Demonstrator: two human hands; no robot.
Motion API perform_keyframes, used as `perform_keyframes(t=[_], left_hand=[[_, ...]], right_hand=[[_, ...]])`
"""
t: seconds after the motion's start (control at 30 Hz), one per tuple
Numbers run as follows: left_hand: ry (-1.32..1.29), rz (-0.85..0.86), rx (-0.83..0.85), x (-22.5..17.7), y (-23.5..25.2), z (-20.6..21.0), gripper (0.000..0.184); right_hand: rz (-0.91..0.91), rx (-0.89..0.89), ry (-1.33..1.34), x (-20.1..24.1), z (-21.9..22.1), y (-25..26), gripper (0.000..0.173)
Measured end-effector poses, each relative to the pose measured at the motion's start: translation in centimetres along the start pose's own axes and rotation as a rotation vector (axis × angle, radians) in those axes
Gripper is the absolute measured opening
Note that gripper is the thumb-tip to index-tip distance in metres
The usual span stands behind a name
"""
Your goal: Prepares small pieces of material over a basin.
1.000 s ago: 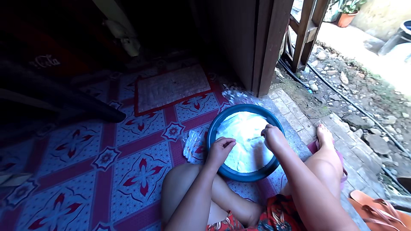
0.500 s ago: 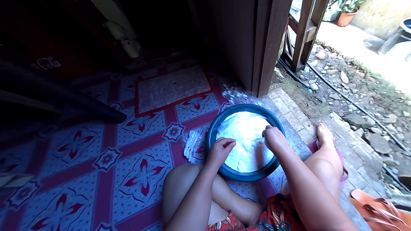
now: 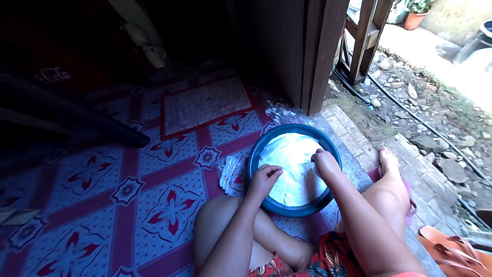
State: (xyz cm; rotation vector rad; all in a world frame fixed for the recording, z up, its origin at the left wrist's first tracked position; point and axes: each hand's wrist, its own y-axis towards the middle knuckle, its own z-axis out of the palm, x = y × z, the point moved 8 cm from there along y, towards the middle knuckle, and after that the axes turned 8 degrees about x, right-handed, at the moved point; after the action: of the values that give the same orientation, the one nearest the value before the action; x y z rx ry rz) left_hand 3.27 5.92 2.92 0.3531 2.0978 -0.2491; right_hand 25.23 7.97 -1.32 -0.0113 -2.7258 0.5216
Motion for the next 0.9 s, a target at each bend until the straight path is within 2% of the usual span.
perform_keyframes(t=[0.2, 0.43, 0.63, 0.8, 0.9], left_hand=[[-0.005, 0.004, -0.006, 0.2, 0.0, -0.1, 0.015], [-0.001, 0.013, 0.001, 0.1, 0.2, 0.1, 0.015], [-0.007, 0.009, 0.0, 0.1, 0.0, 0.0, 0.015], [0.009, 0.0, -0.002, 0.2, 0.1, -0.2, 0.015], [0.018, -0.004, 0.012, -0.1, 0.2, 0.1, 0.016]], right_hand=[[0.082, 0.061, -0.038, -0.7, -0.4, -0.7, 0.025], [0.042, -0.11, -0.001, -1.2, -2.3, -1.6, 0.023], [0.093, 0.021, 0.002, -1.9, -0.8, -0.5, 0.026], [0.039, -0.081, 0.03, -1.9, -2.1, -1.4, 0.023], [0.0, -0.071, 0.043, -1.0, -2.0, -1.6, 0.024]])
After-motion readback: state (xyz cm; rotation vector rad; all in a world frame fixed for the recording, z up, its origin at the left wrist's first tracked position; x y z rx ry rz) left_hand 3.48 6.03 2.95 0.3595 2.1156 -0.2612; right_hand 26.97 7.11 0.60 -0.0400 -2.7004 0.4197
